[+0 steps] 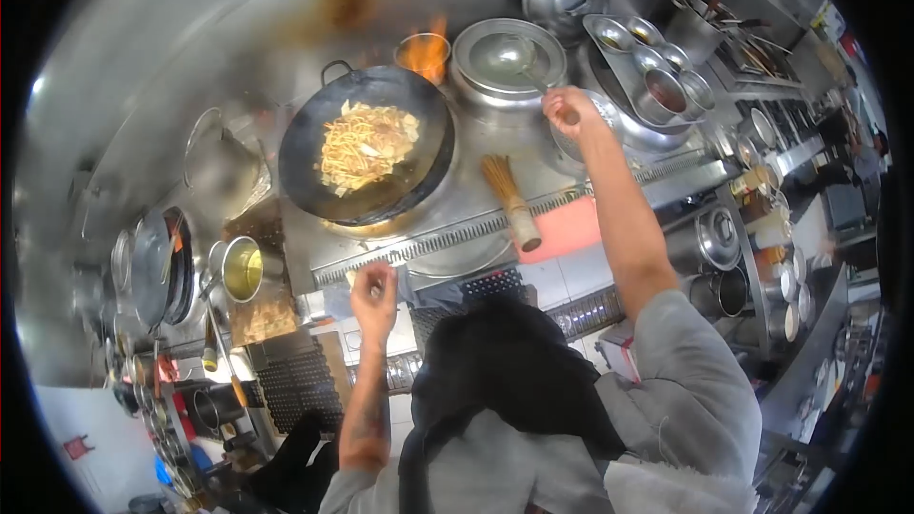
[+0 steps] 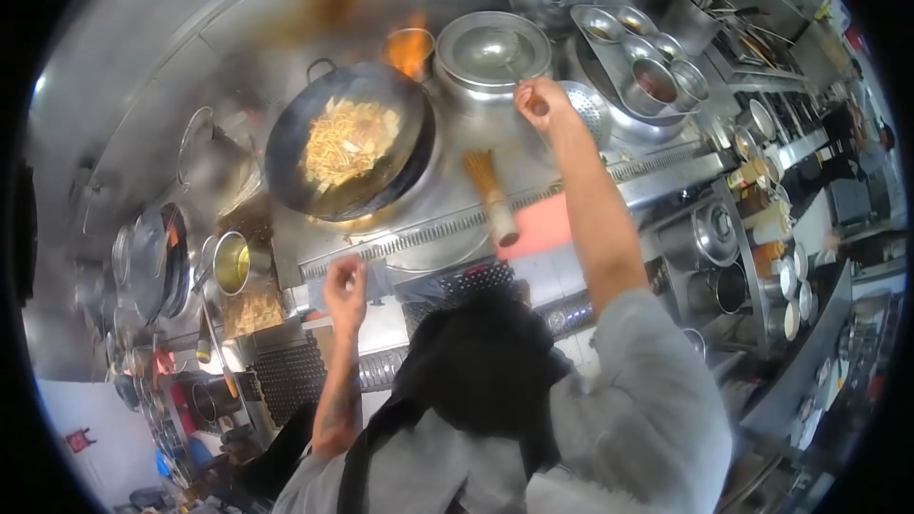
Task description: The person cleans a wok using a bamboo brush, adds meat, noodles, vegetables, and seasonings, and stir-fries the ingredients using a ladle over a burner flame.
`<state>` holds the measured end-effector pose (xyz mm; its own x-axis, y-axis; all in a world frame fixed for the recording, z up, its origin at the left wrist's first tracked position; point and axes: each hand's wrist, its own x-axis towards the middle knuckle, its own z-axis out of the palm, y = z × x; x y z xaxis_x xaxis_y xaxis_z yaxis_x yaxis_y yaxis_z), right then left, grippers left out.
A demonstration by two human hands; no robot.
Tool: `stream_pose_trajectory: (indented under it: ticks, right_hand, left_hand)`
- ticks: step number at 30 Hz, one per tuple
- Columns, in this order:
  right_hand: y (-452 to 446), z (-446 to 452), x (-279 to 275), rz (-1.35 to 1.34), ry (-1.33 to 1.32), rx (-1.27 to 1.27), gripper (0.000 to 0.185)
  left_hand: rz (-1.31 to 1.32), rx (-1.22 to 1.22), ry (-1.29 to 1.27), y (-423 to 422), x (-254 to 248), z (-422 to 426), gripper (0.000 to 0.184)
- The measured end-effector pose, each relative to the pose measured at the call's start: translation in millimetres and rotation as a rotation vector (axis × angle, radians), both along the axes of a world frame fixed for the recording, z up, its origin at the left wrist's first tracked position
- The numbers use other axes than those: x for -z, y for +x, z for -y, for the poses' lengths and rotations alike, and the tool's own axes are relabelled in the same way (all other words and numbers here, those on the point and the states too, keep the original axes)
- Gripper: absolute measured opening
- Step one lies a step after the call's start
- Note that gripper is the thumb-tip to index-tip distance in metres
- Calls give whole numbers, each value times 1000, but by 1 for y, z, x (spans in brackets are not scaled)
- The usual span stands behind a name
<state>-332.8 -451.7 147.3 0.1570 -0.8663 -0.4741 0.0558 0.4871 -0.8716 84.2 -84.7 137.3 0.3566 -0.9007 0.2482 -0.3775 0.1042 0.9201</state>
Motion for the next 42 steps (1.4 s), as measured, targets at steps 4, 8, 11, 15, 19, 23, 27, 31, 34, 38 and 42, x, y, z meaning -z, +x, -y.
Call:
stream_pose_trajectory:
  ticks: [4,8,11,15,19,23,27,31,34,38,42]
  right_hand:
    - [15,-99,-47,1078,391,260,17]
    - [16,-150,-69,996,292,168,18]
    - [25,-185,-88,509,84,194,14]
    - [68,-274,-97,-648,-294,105,47]
    - [64,-360,-19,-744,-442,181,55]
    - [62,-386,50,-986,-494,88,57]
    - [58,-404,53,-1178,-569,133,51]
    - [-7,-529,107,-1004,-10,188,62]
    - [-54,-696,291,-391,767,-168,61]
    - [82,-768,252,281,866,307,46]
    - [108,-800,253,285,733,326,36]
  left_hand:
    - [-29,89,-88,-26,-25,45,18]
    - [-163,242,-59,-42,-17,31,21]
    - [-133,306,7,-32,-12,5,28]
    - [-143,362,80,7,17,-32,39]
    - [-226,421,187,34,40,-75,40]
    - [-233,535,266,39,51,-110,39]
    - [-182,699,385,28,59,-127,38]
    - [-37,834,531,18,61,-132,37]
    - [-10,901,610,17,70,-136,37]
    - [18,944,733,10,61,-128,37]
    - [69,957,699,3,59,-107,36]
